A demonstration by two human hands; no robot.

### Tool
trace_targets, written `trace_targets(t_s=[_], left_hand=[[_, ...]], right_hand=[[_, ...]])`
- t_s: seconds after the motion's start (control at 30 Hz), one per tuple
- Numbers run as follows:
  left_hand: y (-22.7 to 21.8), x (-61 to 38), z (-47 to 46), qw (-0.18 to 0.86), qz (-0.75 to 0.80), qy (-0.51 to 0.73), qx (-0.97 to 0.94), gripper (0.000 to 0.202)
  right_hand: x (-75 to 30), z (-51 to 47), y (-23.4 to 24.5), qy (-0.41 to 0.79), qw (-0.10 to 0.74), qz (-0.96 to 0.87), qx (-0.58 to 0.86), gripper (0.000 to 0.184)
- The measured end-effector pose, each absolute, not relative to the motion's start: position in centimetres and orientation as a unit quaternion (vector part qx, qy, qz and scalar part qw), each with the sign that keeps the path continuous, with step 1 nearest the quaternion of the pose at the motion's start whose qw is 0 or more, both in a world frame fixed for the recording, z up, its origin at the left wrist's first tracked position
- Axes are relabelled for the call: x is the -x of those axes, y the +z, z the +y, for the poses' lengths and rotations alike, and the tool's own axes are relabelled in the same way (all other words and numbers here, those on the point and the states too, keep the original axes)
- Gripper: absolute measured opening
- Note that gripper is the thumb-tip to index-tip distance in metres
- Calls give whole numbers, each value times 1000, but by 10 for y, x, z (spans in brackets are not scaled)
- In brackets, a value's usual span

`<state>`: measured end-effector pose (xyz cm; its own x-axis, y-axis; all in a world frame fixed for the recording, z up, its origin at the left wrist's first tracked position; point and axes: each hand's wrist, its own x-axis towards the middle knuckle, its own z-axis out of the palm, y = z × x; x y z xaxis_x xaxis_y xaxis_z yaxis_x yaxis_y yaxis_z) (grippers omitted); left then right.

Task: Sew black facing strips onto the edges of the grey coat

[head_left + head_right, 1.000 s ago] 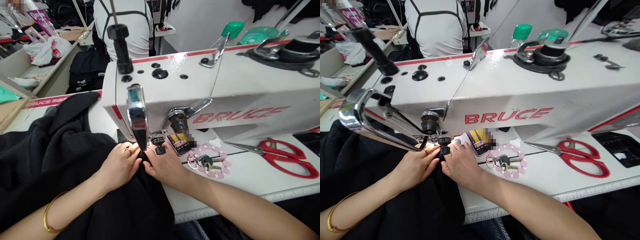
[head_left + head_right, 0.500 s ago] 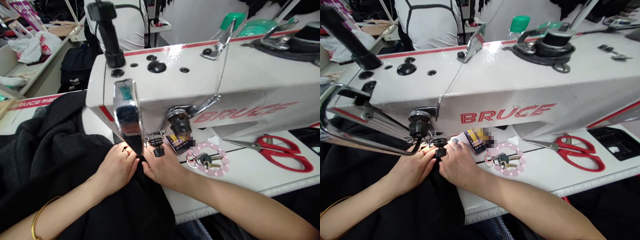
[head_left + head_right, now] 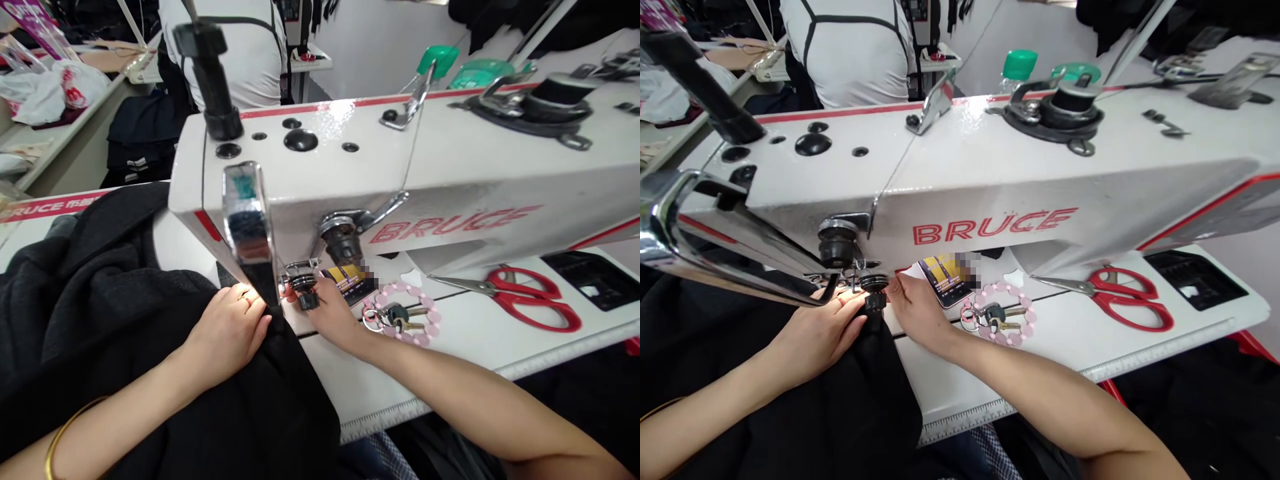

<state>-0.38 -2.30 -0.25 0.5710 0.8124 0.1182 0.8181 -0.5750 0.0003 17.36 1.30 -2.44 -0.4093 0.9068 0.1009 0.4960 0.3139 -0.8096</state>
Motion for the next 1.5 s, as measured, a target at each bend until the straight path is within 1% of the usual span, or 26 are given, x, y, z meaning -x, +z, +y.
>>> trace_targets(t_s=[0.1, 0.23, 0.33, 0.4, 0.47, 0.57, 0.63, 0.7, 0.8, 0.87, 0.93, 1.03, 1.23, 1.5], left_hand=[[-2, 3, -22, 20, -460, -41, 887, 26], [2, 6, -19, 12, -459, -40, 887, 26], [10, 12, -20, -3, -433, -25, 901, 28], [14, 15, -25, -5, -395, -11, 919, 30], [14, 15, -31, 25, -363, -2, 932, 34], [7, 10, -39, 101, -370, 13, 923, 48], [1, 7, -39, 112, -377, 19, 919, 49], [-1, 7, -34, 71, -383, -1, 921, 42], [4, 12, -21, -54, -457, -69, 885, 30], [9, 15, -12, -128, -524, -102, 836, 29], [14, 16, -5, -174, -568, -115, 797, 31], [15, 17, -1, -207, -601, -128, 761, 33], [15, 16, -2, -258, -611, -124, 738, 36], [26, 12, -5, -285, -570, -125, 761, 40]], right_hand=[[-173, 10, -19, 316, 231, -815, 427, 32], [-174, 0, -7, 179, 135, -909, 351, 25], [-180, -5, -2, 118, 82, -940, 309, 18], [-184, -5, 1, 105, 65, -952, 279, 13], [-189, -4, 3, 110, 56, -961, 248, 11], [-196, -1, 9, 137, 45, -967, 210, 17], [-200, 1, 13, 158, 38, -968, 191, 23], [-204, 1, 16, 176, 38, -967, 182, 25], [-204, 1, 14, 181, 45, -965, 185, 22], [-200, 0, 10, 166, 49, -967, 184, 20], [-194, -1, 4, 145, 57, -972, 178, 22], [-184, -2, -5, 120, 80, -975, 170, 29], [-171, -5, -16, 48, 94, -965, 238, 29], [-173, -6, -14, 79, 104, -969, 209, 20]])
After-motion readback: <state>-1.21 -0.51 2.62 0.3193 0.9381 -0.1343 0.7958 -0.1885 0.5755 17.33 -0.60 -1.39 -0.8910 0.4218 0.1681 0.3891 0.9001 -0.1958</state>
